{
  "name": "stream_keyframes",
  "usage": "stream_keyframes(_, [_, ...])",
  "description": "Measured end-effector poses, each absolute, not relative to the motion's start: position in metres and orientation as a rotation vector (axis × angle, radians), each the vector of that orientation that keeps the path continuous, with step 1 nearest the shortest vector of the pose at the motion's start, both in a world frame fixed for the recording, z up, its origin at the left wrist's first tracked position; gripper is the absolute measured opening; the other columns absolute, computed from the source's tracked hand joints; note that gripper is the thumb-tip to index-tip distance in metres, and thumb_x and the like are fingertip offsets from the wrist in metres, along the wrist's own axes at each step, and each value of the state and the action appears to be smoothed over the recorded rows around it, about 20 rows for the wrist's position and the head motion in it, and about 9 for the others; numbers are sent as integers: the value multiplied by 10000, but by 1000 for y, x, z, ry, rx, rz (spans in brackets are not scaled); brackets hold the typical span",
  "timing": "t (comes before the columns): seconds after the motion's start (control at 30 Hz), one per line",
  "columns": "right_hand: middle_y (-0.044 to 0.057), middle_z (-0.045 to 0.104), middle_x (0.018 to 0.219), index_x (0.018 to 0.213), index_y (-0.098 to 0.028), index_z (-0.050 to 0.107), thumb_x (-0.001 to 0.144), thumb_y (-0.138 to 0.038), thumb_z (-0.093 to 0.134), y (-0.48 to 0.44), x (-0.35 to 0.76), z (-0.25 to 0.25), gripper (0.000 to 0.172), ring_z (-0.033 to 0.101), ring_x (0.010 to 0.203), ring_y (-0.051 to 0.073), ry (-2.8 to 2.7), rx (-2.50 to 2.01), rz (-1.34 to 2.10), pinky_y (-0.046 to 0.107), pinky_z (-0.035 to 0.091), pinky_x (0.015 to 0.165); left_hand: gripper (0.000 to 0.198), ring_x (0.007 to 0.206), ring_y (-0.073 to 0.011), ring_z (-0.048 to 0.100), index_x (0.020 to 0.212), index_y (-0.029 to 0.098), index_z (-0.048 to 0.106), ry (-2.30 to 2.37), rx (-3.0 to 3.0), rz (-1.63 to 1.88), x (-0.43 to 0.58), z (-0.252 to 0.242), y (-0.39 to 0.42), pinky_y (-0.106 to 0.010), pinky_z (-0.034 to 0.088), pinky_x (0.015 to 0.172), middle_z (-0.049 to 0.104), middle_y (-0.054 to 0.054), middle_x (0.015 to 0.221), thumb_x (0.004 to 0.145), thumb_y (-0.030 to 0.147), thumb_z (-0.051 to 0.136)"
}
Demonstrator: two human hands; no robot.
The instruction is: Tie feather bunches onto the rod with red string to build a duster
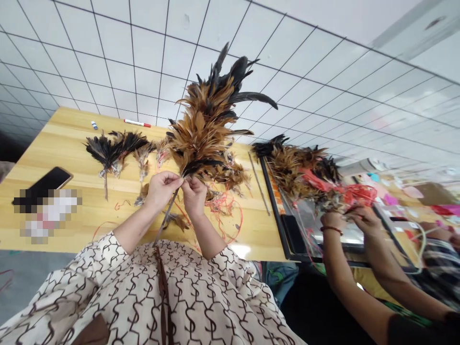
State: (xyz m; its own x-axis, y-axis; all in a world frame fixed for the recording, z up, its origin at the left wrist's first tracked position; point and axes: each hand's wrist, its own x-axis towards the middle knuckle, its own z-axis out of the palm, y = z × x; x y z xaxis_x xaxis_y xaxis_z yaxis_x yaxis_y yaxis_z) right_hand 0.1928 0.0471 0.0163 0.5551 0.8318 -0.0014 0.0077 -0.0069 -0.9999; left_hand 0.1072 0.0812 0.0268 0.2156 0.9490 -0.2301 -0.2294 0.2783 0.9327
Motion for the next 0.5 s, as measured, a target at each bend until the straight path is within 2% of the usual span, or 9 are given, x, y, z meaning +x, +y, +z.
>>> stream_keyframes(0.23, [-57, 330, 507, 518, -214, 372, 646, -401, 578, 46, 193, 16, 307, 310, 537, 89, -841, -1403, 812, 235, 317, 522, 227, 477, -84, 507, 511, 156, 587, 1016, 831, 1027, 106, 32, 84, -219, 413, 507, 579, 25, 503, 450, 217, 796])
stream_keyframes(0.5, [-54, 370, 485, 537, -216, 402, 649, -524, 610, 46, 194, 14, 388, 366, 518, 99, -933, -1364, 870, 239, 338, 499, 322, 410, -78, 474, 483, 154, 547, 997, 723, 955, 103, 39, 84, -225, 398, 449, 542, 31, 441, 365, 280, 818])
